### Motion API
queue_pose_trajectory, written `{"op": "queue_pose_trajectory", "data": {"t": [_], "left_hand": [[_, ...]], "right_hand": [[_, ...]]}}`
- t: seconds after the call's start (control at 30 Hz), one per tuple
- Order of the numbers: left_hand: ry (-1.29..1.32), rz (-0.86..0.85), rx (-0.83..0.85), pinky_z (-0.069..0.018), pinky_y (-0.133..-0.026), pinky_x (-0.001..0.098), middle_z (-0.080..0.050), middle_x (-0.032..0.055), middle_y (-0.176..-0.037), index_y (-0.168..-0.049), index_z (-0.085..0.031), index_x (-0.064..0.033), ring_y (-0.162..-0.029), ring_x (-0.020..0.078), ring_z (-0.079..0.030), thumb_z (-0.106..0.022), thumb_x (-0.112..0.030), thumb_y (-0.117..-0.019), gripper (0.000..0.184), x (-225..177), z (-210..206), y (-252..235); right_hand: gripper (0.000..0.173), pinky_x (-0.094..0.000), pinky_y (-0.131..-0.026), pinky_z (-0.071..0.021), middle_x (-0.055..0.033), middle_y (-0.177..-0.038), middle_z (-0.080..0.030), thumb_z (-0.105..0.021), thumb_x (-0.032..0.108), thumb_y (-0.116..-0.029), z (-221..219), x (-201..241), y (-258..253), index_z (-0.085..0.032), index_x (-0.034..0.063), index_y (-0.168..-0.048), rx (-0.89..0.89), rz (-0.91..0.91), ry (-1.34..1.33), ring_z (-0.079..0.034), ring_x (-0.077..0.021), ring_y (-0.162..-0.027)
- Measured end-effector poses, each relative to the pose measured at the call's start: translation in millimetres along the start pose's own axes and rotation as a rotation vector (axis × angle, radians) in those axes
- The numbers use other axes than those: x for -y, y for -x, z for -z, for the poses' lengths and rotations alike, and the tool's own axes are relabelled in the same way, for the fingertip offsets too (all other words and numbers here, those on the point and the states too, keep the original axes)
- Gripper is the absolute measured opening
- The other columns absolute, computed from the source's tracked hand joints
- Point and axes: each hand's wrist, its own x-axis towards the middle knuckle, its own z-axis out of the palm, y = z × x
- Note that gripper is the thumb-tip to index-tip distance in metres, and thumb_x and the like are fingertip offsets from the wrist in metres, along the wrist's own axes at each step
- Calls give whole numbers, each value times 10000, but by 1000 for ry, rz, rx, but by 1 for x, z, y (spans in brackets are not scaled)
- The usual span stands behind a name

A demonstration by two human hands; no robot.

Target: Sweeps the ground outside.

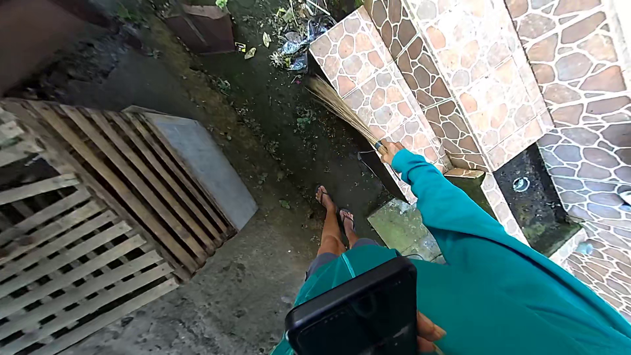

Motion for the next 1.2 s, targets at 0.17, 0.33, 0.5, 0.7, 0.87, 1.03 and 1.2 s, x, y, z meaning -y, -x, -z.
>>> {"op": "queue_pose_trajectory", "data": {"t": [0.17,0.33,0.5,0.7,0.87,1.03,1.2], "left_hand": [[33,-19,11,-514,-1047,472,-670,200,-1285,-1361,-619,-63,-1218,342,-640,-537,-738,-877,835,-24,11,-8],[58,-123,-71,-508,-1028,511,-681,204,-1249,-1343,-632,-59,-1176,355,-652,-538,-773,-841,878,-45,27,-4],[-88,-351,-290,-578,-908,503,-714,197,-1154,-1248,-680,-41,-1075,344,-700,-575,-751,-830,831,-58,35,9],[-25,-473,-419,-579,-905,534,-702,202,-1169,-1226,-679,-1,-1092,356,-692,-590,-750,-813,860,-40,44,15],[1,-552,-464,-560,-940,537,-693,199,-1189,-1243,-674,-4,-1118,351,-679,-559,-760,-830,869,-11,27,4],[10,-595,-520,-561,-948,523,-706,198,-1185,-1248,-688,-33,-1127,357,-683,-553,-731,-852,814,5,4,-19],[1,-634,-542,-560,-938,526,-701,195,-1192,-1263,-678,-37,-1125,347,-681,-510,-760,-856,847,21,-7,-35]], "right_hand": [[551,-679,-916,-517,-230,-1076,-729,-784,132,-853,21,6,33,-605,64,-1369,53,121,21,-694,-448,-1025],[528,-583,-1081,-427,-244,-1310,-642,-709,58,-939,43,58,94,-546,21,-1440,537,19,138,-597,-404,-1252],[254,-684,-885,-527,-249,-970,-728,-662,181,-965,-48,-32,-53,-722,-12,-1119,16,133,-30,-704,-438,-936],[362,-690,-997,-456,-242,-1102,-724,-730,91,-896,18,13,-62,-675,-9,-1240,-30,33,-197,-652,-465,-1119],[492,-627,-1038,-460,-269,-1216,-679,-751,101,-905,52,11,22,-603,3,-1364,121,15,-244,-634,-439,-1169],[708,-613,-1082,-429,-283,-1344,-615,-792,138,-875,57,-17,71,-489,50,-1509,386,64,-136,-592,-442,-1251],[450,-547,-1136,-399,-263,-1346,-621,-635,126,-1006,48,11,-6,-550,-31,-1419,476,79,-26,-576,-391,-1290]]}}
